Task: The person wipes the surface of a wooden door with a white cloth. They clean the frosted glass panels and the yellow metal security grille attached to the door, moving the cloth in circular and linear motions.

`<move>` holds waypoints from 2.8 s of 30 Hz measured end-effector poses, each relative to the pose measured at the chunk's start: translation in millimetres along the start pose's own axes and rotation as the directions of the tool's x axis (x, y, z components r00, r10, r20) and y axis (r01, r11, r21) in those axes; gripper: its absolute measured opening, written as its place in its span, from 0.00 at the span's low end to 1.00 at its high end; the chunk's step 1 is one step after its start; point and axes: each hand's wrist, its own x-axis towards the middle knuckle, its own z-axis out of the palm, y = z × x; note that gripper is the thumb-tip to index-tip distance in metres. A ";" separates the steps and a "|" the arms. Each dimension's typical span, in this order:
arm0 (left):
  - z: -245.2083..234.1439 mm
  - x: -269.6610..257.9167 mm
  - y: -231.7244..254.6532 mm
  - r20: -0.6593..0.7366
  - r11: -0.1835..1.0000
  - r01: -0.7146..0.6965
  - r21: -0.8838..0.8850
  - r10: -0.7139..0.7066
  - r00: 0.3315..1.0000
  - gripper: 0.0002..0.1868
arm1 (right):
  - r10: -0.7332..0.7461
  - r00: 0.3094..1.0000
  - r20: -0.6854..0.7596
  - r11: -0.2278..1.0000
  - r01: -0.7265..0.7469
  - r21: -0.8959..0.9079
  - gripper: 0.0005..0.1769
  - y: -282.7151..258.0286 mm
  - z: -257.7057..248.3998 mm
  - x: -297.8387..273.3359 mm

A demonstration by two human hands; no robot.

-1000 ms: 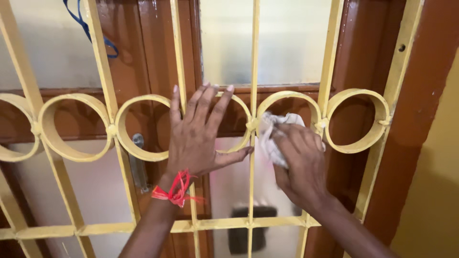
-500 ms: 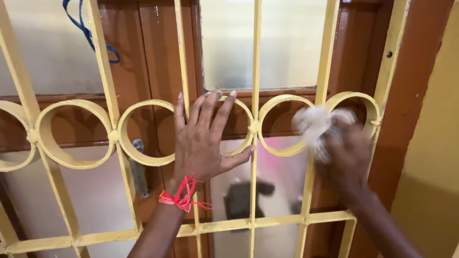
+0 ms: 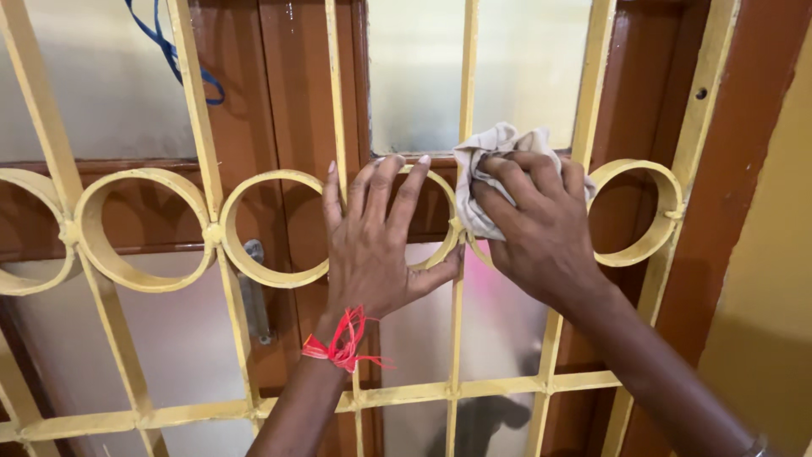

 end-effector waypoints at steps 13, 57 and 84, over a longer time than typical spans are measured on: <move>-7.1 -0.2 -1.3 0.043 1.000 -0.003 -0.007 0.003 0.999 0.53 | 0.288 0.927 0.239 0.945 -0.235 -0.228 0.12 44.9 -5.3 0.2; -33.3 -17.0 -24.3 0.140 0.999 -0.040 -0.035 0.044 0.989 0.55 | 0.237 0.965 0.116 0.970 -0.229 -0.077 0.22 -3.2 -49.4 -67.5; -16.9 -23.5 -26.2 0.049 0.998 -0.028 -0.052 0.031 0.998 0.50 | 0.251 0.968 0.015 0.949 -0.243 -0.202 0.24 13.5 -9.0 -34.1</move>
